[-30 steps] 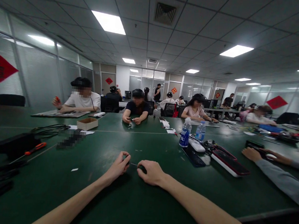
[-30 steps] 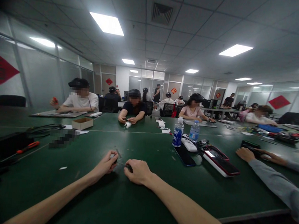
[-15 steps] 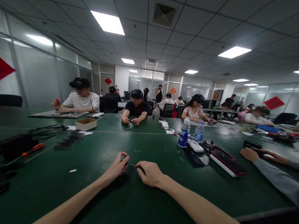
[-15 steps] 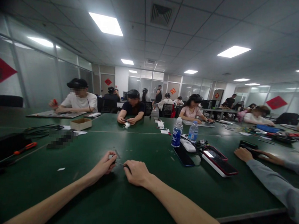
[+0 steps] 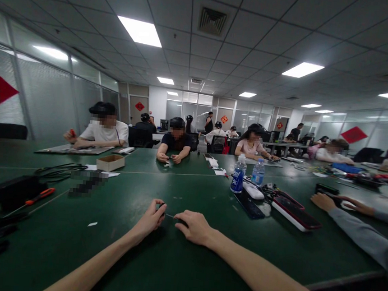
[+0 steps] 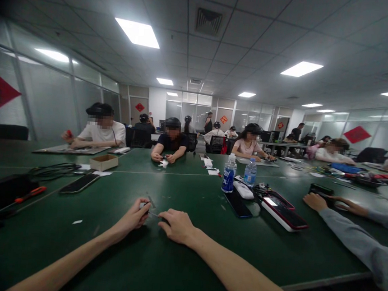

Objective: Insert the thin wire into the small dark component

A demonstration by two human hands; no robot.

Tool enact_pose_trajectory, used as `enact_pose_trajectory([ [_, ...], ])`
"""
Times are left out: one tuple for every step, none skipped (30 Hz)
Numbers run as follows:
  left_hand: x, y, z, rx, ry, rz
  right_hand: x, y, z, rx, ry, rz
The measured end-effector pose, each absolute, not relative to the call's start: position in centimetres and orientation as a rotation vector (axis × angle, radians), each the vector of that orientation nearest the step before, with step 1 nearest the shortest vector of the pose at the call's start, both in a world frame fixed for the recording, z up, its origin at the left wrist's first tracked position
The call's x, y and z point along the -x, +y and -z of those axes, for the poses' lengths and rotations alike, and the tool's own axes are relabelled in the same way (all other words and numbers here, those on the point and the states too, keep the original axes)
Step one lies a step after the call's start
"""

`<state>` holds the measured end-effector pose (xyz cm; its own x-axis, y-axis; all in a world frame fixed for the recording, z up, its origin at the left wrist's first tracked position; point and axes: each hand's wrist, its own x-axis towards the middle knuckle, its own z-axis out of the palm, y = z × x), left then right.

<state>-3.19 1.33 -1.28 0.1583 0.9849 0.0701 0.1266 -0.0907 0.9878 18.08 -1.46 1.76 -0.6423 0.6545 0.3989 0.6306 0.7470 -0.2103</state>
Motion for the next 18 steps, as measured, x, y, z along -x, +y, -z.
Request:
enact_pose_trajectory([
  [3.17,1.28,1.21,-1.438,1.157,-1.084,-18.11,-1.47,-1.76,0.97,-2.491,-0.069],
  [3.17,1.21,1.15,-1.44,1.16,-1.085,-18.13,-1.47,-1.77,0.967,-2.49,-0.067],
  [3.17,1.15,1.08,-1.442,1.158,-1.086,-18.15,-1.48,-1.77,0.966,-2.489,-0.065],
  [3.18,1.08,1.02,-1.444,1.152,-1.087,-18.17,-1.5,-1.78,0.968,-2.49,-0.063],
  [3.2,1.03,0.97,-1.445,1.145,-1.088,-18.18,-1.52,-1.79,0.973,-2.489,-0.061],
  [3.23,0.98,0.93,-1.445,1.14,-1.087,-18.18,-1.54,-1.8,0.98,-2.487,-0.06],
  [3.26,0.96,0.91,-1.447,1.136,-1.083,-18.18,-1.57,-1.82,0.985,-2.485,-0.058],
  [3.29,0.96,0.91,-1.448,1.133,-1.079,-18.18,-1.59,-1.83,0.987,-2.484,-0.058],
  [3.31,0.98,0.93,-1.449,1.131,-1.076,-18.17,-1.61,-1.84,0.986,-2.485,-0.059],
  [3.33,1.03,0.97,-1.452,1.129,-1.076,-18.16,-1.63,-1.84,0.985,-2.485,-0.059],
  [3.34,1.09,1.03,-1.455,1.129,-1.077,-18.15,-1.63,-1.84,0.985,-2.485,-0.059],
  [3.34,1.16,1.09,-1.456,1.131,-1.079,-18.14,-1.62,-1.83,0.985,-2.486,-0.06],
  [3.32,1.23,1.15,-1.456,1.134,-1.081,-18.13,-1.6,-1.8,0.986,-2.486,-0.061],
  [3.3,1.29,1.2,-1.454,1.138,-1.083,-18.12,-1.57,-1.77,0.986,-2.487,-0.063],
  [3.27,1.33,1.24,-1.453,1.14,-1.085,-18.11,-1.53,-1.72,0.985,-2.488,-0.064],
  [3.24,1.34,1.25,-1.453,1.14,-1.088,-18.1,-1.49,-1.66,0.983,-2.488,-0.063],
  [3.22,1.32,1.23,-1.453,1.14,-1.091,-18.09,-1.44,-1.6,0.98,-2.485,-0.061],
  [3.2,1.27,1.2,-1.454,1.14,-1.092,-18.08,-1.4,-1.54,0.976,-2.482,-0.058],
])
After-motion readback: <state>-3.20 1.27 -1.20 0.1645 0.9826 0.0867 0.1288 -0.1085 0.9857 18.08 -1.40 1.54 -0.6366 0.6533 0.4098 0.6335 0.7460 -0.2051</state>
